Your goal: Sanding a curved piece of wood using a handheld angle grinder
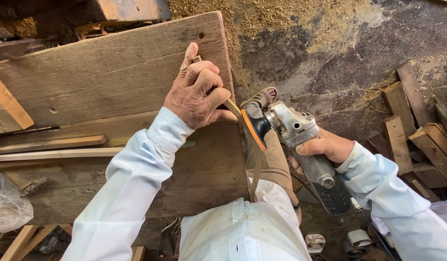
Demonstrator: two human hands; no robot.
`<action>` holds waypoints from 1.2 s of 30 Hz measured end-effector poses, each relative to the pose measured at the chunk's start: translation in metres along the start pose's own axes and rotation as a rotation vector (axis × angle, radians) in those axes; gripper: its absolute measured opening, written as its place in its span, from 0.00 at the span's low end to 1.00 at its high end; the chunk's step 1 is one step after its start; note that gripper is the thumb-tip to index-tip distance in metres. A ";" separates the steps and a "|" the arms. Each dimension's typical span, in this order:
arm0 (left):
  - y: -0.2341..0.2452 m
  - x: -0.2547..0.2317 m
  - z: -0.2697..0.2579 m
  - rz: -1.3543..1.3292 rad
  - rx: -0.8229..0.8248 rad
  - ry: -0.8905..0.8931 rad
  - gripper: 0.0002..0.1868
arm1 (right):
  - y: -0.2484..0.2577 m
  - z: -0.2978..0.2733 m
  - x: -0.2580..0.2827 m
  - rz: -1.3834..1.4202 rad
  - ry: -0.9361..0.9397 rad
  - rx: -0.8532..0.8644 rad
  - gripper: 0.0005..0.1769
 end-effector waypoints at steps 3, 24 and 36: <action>0.002 0.000 0.002 -0.025 -0.007 0.008 0.31 | 0.044 -0.014 -0.042 0.048 -0.170 -0.242 0.26; -0.004 -0.012 0.002 -0.007 0.026 -0.010 0.33 | 0.049 -0.063 -0.227 0.465 0.109 -0.322 0.31; 0.015 0.016 0.014 0.036 0.239 -0.235 0.34 | 0.071 -0.181 -0.326 0.558 0.616 -0.411 0.27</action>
Point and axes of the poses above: each hand's wrist, its own z-axis towards the middle knuckle, its own y-axis out of the back of the hand, x = y × z, the point moved 5 cm from there along z, towards the middle knuckle, and after that the axes turned 10 degrees about z, right-handed, at the moved point
